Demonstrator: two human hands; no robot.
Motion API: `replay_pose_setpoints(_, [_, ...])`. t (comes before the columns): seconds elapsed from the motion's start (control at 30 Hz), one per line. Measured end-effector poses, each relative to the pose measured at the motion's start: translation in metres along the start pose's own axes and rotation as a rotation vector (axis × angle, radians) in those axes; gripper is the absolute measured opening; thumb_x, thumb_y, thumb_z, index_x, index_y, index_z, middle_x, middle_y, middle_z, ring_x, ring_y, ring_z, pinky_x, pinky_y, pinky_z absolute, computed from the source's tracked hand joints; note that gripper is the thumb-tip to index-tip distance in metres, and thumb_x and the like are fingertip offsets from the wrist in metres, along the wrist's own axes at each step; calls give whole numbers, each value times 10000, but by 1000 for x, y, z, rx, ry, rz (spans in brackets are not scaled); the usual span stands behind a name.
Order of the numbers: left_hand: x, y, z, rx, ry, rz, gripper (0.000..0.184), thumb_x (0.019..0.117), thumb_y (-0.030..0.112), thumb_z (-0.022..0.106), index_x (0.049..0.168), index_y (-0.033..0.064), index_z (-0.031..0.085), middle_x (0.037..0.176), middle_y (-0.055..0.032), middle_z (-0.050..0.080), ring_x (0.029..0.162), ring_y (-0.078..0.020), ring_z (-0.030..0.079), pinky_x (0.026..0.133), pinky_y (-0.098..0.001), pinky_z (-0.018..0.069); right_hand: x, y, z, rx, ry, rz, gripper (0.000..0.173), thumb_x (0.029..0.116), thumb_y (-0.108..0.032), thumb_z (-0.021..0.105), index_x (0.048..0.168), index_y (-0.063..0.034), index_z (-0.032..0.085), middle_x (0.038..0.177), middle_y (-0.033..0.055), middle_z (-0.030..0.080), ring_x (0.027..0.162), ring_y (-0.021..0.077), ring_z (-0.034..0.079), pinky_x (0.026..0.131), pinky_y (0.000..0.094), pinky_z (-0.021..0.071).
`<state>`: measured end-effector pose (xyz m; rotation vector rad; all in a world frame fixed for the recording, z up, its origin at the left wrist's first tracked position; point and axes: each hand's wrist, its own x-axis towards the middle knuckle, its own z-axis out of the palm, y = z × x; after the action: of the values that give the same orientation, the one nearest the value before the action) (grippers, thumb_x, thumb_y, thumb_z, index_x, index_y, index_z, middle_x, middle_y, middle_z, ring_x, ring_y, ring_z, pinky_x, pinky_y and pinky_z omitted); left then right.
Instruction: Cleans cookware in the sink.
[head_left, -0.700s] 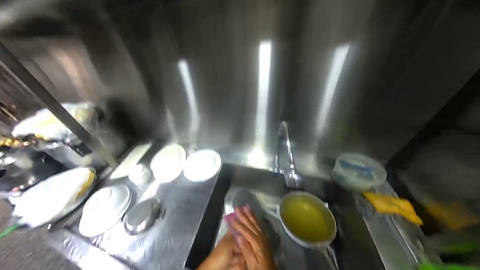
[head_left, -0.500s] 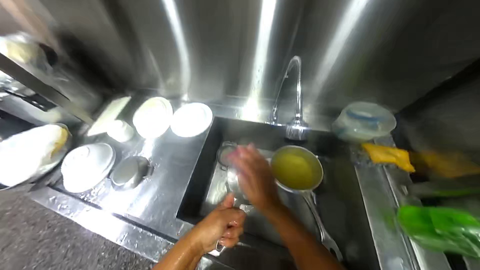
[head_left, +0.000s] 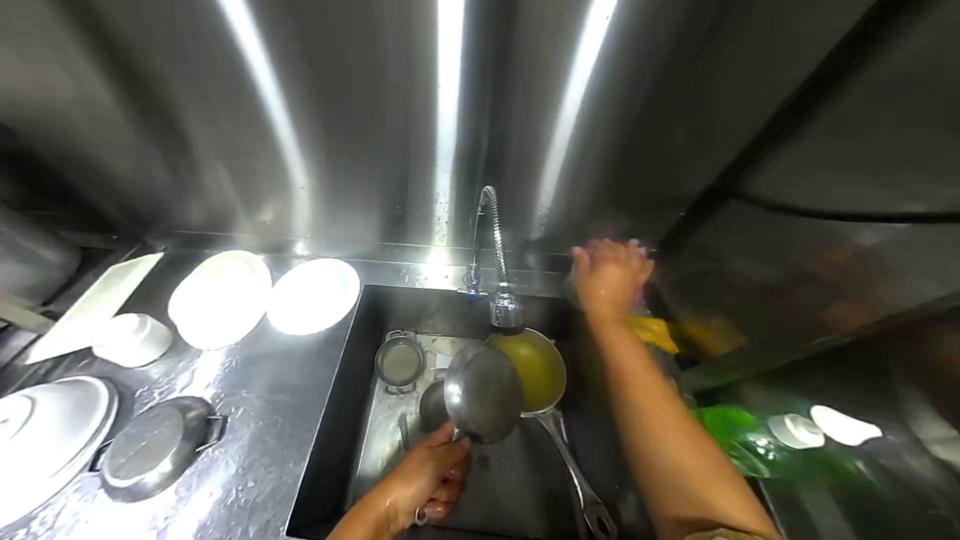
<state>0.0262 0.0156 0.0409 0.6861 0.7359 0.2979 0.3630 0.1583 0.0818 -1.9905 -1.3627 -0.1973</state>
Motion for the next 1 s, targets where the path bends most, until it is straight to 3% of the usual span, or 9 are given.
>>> replay_pose_setpoints(0.1, [11, 3, -10, -8, -25, -41, 167, 1124, 219, 297, 1058, 174, 444, 623, 85, 395, 407, 14, 305, 364, -124, 297, -20, -37, 34, 190, -221, 27, 421, 1063, -295, 542, 1232, 74, 655, 1259, 300, 637, 1209, 461, 604, 1050, 605, 453])
replay_pose_setpoints(0.2, [21, 1, -15, -16, -22, -84, 195, 1125, 227, 302, 1002, 161, 439, 597, 81, 382, 400, 0, 322, 366, -137, 331, -59, -63, 121, 532, -403, 283, 567, 1012, -324, 647, 1358, 105, 518, 1236, 299, 633, 1113, 368, 653, 989, 493, 523])
replay_pose_setpoints(0.27, [25, -2, -18, -16, -4, -119, 189, 1130, 226, 299, 1014, 152, 429, 611, 70, 394, 405, -13, 352, 378, -153, 380, -72, -95, 143, 621, -489, 501, 634, 966, -317, 729, 1388, 62, 444, 1134, 254, 656, 937, 307, 691, 861, 458, 571])
replay_pose_setpoints(0.33, [27, -5, -23, -35, 19, -144, 164, 1129, 204, 302, 1043, 142, 427, 631, 61, 418, 412, -18, 382, 390, -159, 414, -75, -123, 133, 527, -442, 564, 615, 964, -295, 726, 1398, 47, 457, 1122, 260, 664, 985, 353, 676, 896, 518, 528])
replay_pose_setpoints(0.47, [33, -12, -27, -42, 6, -196, 113, 1123, 177, 317, 1099, 147, 423, 642, 64, 418, 420, -9, 376, 389, -150, 399, -77, -119, 138, 143, -437, 258, 510, 995, -233, 642, 1408, 20, 480, 1122, 218, 705, 1042, 370, 707, 899, 538, 542])
replay_pose_setpoints(0.63, [52, -13, -14, 22, -7, -257, 89, 1120, 185, 343, 1081, 145, 412, 651, 56, 416, 424, -18, 381, 389, -156, 402, -78, -63, 198, 144, -286, -130, 477, 911, -141, 692, 1373, -55, 611, 1038, 252, 721, 898, 449, 714, 782, 627, 542])
replay_pose_setpoints(0.77, [55, -10, -5, 39, -15, -280, 92, 1115, 179, 349, 1064, 141, 416, 645, 57, 418, 426, -19, 382, 396, -162, 406, -65, -47, 143, 483, -649, -197, 899, 948, -213, 729, 1645, -69, 179, 1439, 309, 524, 1270, 391, 579, 1107, 481, 438])
replay_pose_setpoints(0.87, [57, -15, -5, 29, -29, -292, 104, 1118, 184, 339, 1063, 140, 416, 659, 59, 430, 440, -18, 394, 412, -161, 411, -81, -41, 77, 626, -676, -32, 714, 973, -211, 684, 1568, 4, 352, 1480, 224, 530, 1335, 251, 553, 1145, 401, 414])
replay_pose_setpoints(1.0, [56, -23, -7, 44, -38, -286, 81, 1108, 153, 352, 1085, 131, 426, 681, 58, 456, 461, -13, 412, 428, -160, 412, -118, -48, 7, 640, -1123, 244, 300, 1070, -135, 512, 1308, 17, 613, 1136, 153, 710, 988, 215, 706, 910, 401, 579])
